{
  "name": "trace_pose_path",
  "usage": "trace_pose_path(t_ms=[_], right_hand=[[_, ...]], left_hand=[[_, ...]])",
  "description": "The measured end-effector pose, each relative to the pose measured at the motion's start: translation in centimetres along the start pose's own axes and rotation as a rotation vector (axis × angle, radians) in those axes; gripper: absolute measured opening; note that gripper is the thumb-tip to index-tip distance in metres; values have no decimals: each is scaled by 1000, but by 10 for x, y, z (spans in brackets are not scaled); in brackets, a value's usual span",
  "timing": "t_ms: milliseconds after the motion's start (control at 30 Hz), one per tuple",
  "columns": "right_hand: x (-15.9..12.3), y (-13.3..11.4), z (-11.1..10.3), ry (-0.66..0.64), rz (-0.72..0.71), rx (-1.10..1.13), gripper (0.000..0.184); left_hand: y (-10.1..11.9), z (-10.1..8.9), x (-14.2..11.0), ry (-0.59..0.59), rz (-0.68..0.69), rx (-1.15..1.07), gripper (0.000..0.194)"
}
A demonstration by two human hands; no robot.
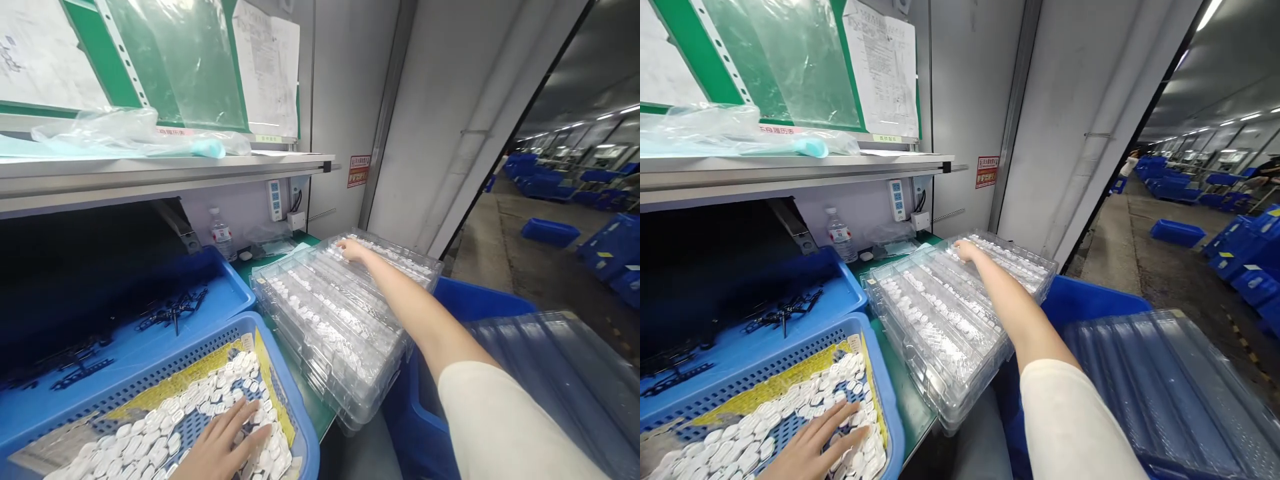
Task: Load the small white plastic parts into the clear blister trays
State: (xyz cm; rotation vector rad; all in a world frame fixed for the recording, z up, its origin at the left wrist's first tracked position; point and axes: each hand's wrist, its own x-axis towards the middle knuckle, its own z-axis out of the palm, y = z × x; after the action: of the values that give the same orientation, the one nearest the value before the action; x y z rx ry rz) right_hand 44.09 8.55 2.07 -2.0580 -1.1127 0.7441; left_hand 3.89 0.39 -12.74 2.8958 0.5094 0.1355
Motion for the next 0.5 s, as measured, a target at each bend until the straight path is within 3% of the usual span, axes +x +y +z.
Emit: trace_pose_path(t_ms=[133,267,400,500], right_hand=[[-6,5,-11,-66,-77,-236,25],[-33,7,-26,-71,-191,-379,24],[-101,-4,-5,-89,-375,-355,28],[-176,-10,28,-263,-556,-138,30]], left_hand=[[7,0,-1,-50,74,84,52],[28,-5,1,71,-23,101,53],[36,-8,5,-19,-6,43,46],[35,-13,11,-111,15,-51,42]])
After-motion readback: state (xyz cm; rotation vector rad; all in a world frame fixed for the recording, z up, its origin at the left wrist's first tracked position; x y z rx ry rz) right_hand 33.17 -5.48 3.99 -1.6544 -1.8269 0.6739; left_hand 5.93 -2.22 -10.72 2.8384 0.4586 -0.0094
